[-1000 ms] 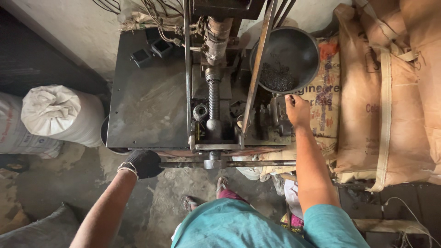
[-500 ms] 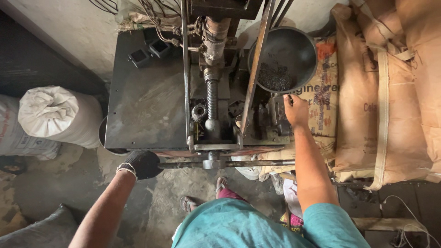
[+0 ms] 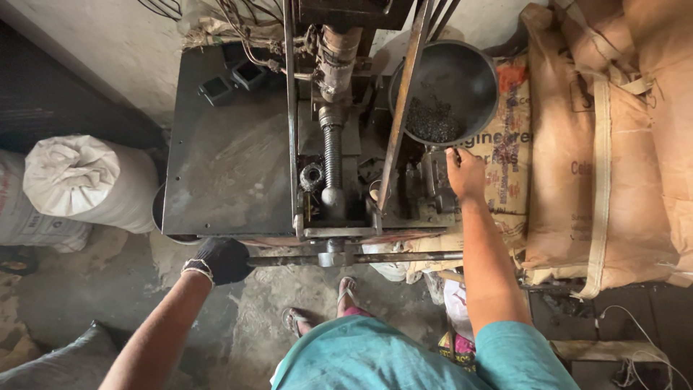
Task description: The person operates a manual machine by turning a crank with their right hand while holding a metal rod with their left hand. They repeatedly add small dark pellets from a pan into the machine's hopper and adjust components on the machine's surface.
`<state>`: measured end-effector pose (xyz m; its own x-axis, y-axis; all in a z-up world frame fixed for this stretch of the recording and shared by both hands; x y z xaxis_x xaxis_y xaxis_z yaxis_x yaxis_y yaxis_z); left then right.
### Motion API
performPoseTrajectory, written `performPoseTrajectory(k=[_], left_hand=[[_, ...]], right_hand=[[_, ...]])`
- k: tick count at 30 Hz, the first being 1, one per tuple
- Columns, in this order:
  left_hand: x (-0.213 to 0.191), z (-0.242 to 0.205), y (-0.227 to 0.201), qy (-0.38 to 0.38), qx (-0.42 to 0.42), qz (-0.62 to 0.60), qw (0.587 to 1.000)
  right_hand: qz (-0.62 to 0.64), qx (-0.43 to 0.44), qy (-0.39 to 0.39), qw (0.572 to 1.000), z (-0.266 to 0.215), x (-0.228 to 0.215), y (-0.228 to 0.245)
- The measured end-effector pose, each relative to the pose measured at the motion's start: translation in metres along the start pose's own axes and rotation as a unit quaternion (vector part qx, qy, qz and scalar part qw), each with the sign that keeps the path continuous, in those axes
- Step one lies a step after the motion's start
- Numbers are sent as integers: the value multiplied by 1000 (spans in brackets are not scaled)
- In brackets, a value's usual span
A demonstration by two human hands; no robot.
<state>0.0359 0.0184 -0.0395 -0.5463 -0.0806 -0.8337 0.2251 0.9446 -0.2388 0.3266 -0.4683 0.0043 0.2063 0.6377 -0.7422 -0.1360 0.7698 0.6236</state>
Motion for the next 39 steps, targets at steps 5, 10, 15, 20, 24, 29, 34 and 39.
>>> performPoseTrajectory(k=[5,10,15,20,24,29,34,39], left_hand=[[-5,-3,-5,37,9,27,999],[-13,-8,-11,32,20,42,998],[-23,-11,-14,-4,43,35,998],[-23,-12,-17,48,16,54,997],[-28,-15,-20,35,10,43,998],[-31,-18,-23,12,15,53,998],[-23,-12,-16,47,7,52,997],[-20,-10,-11,3,44,20,999]], right_hand=[[-13,51,18,998,0,2,-5],[-29,17,5,999,-1,1,-6],[-26,29,3,999,0,3,-5],[2,47,-5,999,-4,2,-9],[18,16,-22,999,0,5,-10],[31,-19,-34,999,-2,4,-9],[68,82,55,993,-2,0,-4],[50,62,50,996,-10,-8,6]])
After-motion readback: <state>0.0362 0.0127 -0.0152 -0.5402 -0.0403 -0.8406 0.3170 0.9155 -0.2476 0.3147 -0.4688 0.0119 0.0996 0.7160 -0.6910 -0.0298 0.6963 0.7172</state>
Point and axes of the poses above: each hand's wrist, its own z-axis towards the middle knuckle, its own x-axis out of the palm, y = z × x, the point moved 4 cm from there along z, towards the middle knuckle, and after that the axes turned 10 degrees about x, right-handed, at the moved point
